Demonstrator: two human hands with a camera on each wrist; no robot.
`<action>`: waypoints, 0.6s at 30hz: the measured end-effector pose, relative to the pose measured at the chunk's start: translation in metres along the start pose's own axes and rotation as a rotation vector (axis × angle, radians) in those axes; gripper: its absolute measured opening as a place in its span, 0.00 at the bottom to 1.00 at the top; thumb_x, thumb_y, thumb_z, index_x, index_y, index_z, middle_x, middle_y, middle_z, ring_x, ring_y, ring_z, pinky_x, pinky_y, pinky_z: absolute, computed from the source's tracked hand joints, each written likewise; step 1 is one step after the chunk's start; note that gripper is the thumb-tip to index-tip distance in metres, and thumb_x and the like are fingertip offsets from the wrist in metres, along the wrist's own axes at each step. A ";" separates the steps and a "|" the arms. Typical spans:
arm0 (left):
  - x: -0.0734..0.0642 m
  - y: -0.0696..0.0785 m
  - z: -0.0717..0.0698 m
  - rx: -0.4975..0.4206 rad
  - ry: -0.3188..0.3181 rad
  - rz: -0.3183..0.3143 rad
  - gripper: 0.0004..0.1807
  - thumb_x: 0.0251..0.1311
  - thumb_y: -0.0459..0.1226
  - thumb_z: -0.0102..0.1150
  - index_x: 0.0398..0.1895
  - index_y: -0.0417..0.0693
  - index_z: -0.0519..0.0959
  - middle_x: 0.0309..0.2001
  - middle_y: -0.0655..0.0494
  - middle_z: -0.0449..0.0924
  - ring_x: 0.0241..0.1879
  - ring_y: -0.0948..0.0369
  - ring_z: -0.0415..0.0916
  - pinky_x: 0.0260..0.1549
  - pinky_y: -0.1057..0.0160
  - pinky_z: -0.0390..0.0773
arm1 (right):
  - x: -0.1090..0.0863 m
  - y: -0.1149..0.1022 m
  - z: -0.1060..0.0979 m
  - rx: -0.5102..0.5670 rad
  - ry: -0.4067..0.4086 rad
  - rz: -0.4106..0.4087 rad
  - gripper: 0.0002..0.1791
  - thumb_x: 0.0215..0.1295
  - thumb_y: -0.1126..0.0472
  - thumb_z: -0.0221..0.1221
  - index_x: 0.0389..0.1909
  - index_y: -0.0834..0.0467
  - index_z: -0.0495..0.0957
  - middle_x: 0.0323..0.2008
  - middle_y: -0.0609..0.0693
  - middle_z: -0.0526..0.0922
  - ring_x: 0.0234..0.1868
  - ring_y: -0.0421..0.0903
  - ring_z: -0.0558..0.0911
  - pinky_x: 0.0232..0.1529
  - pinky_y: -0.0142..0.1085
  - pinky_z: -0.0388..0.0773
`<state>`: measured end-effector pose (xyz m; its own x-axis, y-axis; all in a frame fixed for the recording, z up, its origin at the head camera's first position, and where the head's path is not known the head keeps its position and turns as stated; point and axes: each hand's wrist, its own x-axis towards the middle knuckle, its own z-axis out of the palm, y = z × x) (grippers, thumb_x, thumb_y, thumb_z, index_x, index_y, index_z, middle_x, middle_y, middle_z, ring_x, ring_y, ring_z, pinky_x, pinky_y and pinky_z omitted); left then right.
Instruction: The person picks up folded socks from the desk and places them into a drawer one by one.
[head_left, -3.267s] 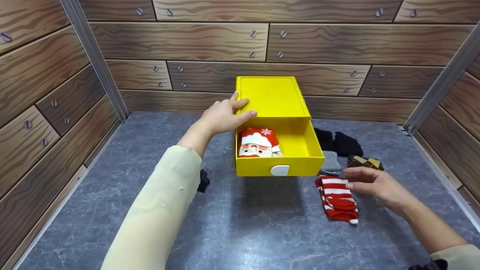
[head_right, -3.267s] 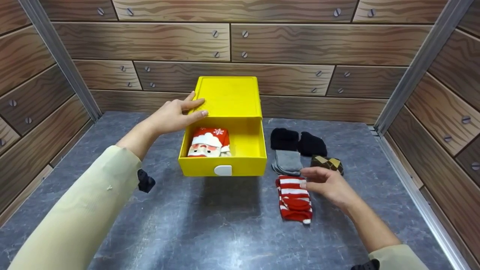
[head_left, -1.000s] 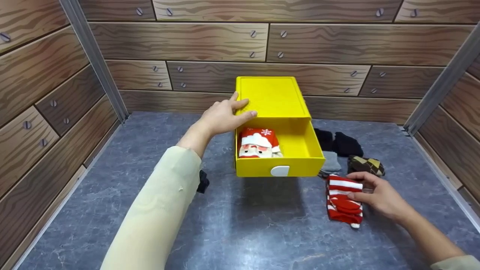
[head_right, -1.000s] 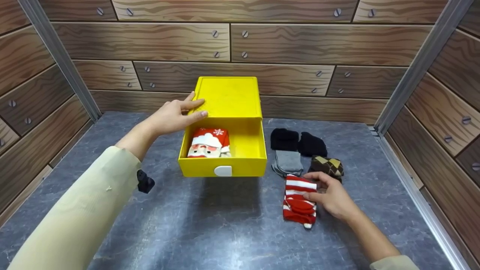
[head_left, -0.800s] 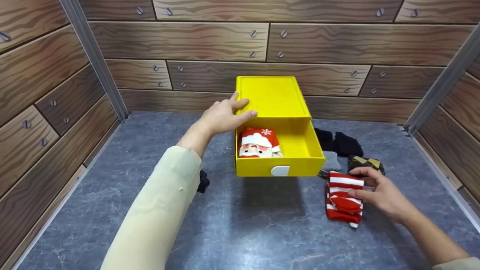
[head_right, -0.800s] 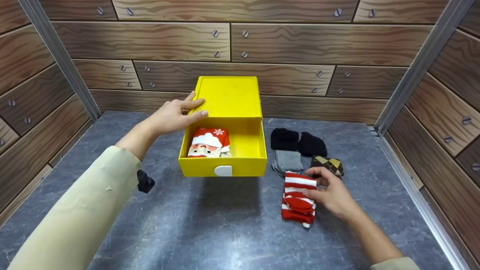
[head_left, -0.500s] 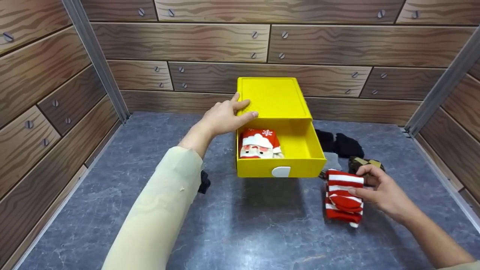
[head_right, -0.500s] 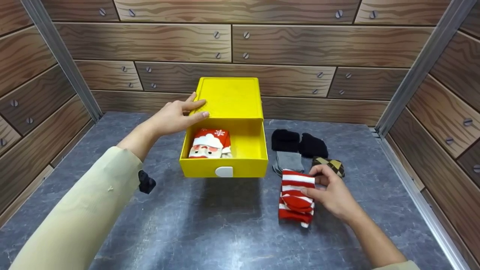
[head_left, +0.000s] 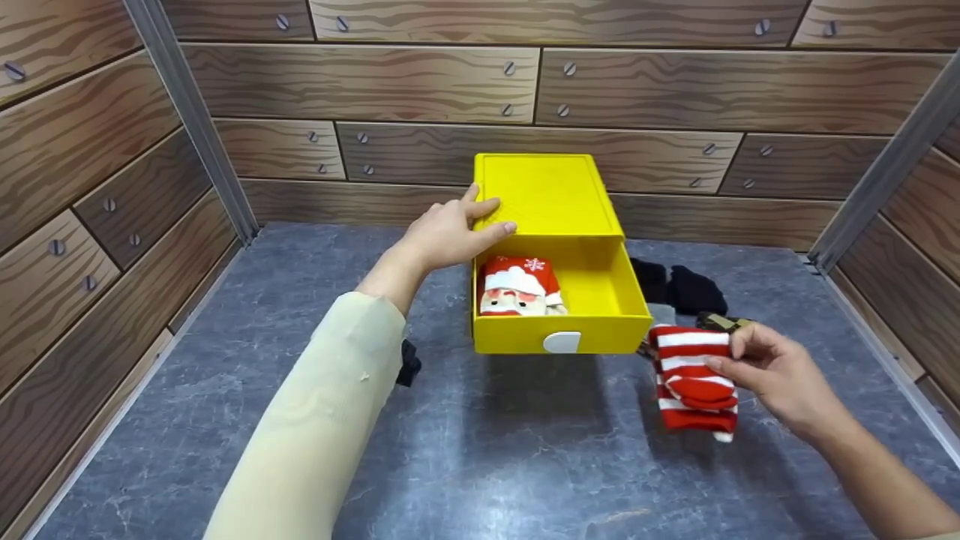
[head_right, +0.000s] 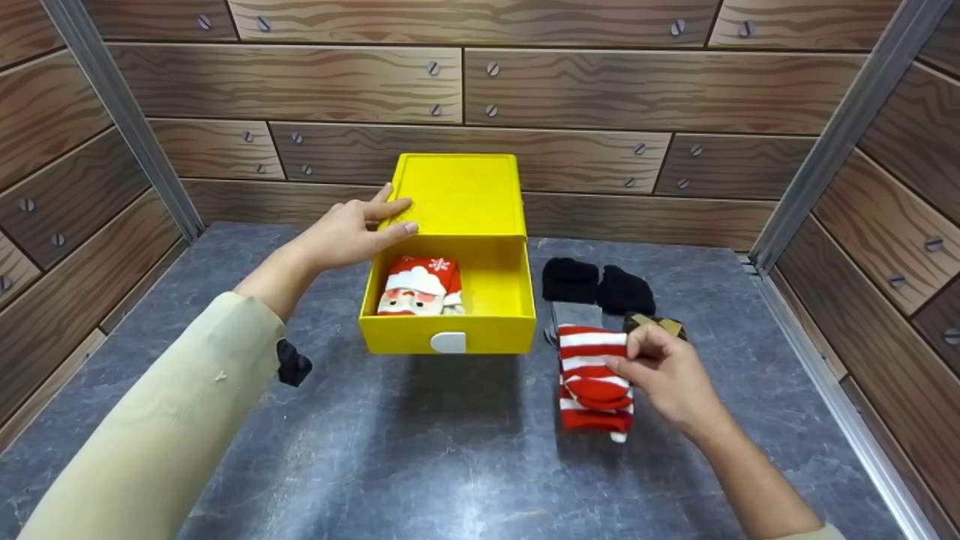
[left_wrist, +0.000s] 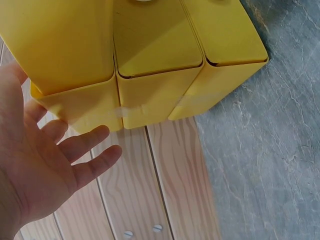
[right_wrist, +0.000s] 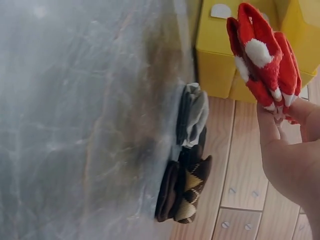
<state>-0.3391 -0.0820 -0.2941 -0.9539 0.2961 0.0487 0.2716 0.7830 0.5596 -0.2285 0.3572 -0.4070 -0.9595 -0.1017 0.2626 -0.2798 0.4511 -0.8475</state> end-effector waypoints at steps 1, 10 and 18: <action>0.000 0.000 0.000 -0.001 -0.001 0.000 0.43 0.72 0.69 0.52 0.84 0.66 0.60 0.87 0.58 0.42 0.82 0.50 0.52 0.75 0.47 0.63 | 0.000 -0.001 -0.001 0.001 0.002 -0.012 0.11 0.68 0.75 0.68 0.37 0.69 0.73 0.31 0.42 0.80 0.30 0.35 0.79 0.32 0.27 0.78; 0.000 0.000 -0.001 0.002 -0.008 -0.002 0.43 0.71 0.70 0.51 0.84 0.67 0.60 0.87 0.59 0.42 0.83 0.50 0.52 0.76 0.46 0.62 | 0.004 -0.017 -0.013 0.204 0.004 -0.005 0.13 0.72 0.74 0.64 0.54 0.67 0.87 0.41 0.44 0.92 0.36 0.39 0.89 0.36 0.30 0.85; -0.001 0.000 -0.002 0.005 -0.011 0.003 0.44 0.71 0.70 0.51 0.84 0.67 0.59 0.87 0.59 0.42 0.83 0.49 0.51 0.76 0.45 0.62 | 0.008 -0.043 -0.021 0.380 0.050 -0.097 0.24 0.66 0.83 0.62 0.61 0.67 0.83 0.43 0.50 0.92 0.40 0.40 0.90 0.38 0.29 0.85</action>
<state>-0.3381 -0.0836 -0.2924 -0.9516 0.3047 0.0410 0.2752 0.7846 0.5556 -0.2235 0.3558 -0.3582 -0.9280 -0.0798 0.3639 -0.3698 0.0802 -0.9256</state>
